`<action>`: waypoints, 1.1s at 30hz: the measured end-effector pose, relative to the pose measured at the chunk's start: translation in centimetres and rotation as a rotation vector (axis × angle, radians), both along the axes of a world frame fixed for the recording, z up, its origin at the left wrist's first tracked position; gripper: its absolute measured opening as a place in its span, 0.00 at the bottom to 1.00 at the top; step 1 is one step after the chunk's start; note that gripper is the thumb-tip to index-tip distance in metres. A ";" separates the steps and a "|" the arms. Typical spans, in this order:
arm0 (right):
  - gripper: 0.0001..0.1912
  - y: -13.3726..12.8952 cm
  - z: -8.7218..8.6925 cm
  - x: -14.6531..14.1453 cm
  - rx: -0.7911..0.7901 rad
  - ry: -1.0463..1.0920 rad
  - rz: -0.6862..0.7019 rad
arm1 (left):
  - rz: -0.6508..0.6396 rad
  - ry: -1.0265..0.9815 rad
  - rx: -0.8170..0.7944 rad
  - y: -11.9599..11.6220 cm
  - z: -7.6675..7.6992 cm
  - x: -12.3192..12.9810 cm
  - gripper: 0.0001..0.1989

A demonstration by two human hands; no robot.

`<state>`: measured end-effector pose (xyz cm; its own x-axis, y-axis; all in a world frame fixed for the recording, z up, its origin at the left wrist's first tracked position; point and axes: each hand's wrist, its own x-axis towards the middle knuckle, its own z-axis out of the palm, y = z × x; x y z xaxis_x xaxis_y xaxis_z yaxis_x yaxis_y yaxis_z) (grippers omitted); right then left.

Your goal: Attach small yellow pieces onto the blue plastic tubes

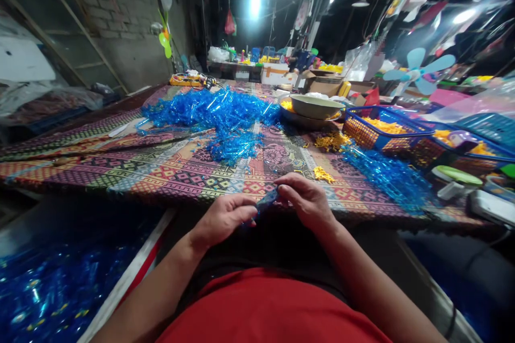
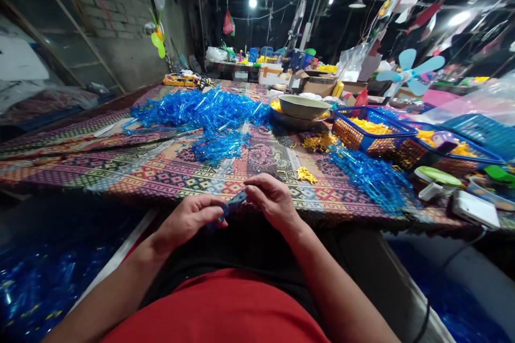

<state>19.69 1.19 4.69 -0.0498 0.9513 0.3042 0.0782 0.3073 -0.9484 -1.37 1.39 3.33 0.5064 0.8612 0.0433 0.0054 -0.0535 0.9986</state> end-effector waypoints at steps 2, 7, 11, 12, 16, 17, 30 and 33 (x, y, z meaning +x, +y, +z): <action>0.11 0.2 -0.2 0.2 -0.059 0.099 -0.067 | 0.068 -0.194 -0.173 0.7 -0.9 -0.4 0.15; 0.14 0.5 -2.3 -1.3 -0.264 0.488 -0.031 | 0.190 -0.319 -0.068 0.6 -2.5 1.4 0.24; 0.17 -0.5 -5.0 -3.4 -0.398 0.555 0.108 | 0.223 -0.417 0.060 -0.4 -2.4 3.5 0.19; 0.18 -0.9 -5.5 -3.7 -0.433 0.527 0.144 | 0.239 -0.423 0.057 -0.5 -2.3 3.7 0.17; 0.17 -1.8 -5.5 -3.0 -0.354 0.182 0.133 | 0.278 -0.310 0.077 -0.6 -1.9 3.2 0.11; 0.16 -1.8 -4.9 -2.5 -0.253 0.085 0.087 | 0.281 -0.282 0.084 -0.6 -1.8 3.0 0.11; 0.20 -0.1 2.2 -2.1 0.608 -0.551 0.162 | 0.035 -0.009 0.229 -2.0 -1.5 3.0 0.09; 0.11 -0.2 2.1 -2.4 0.621 -0.576 0.150 | 0.039 0.002 0.236 -2.3 -2.0 3.2 0.08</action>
<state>17.32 1.00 6.82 -0.4679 0.5922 0.6560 0.4128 0.8028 -0.4303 1.82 -0.93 1.38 0.4735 0.8460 0.2452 0.0136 -0.2854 0.9583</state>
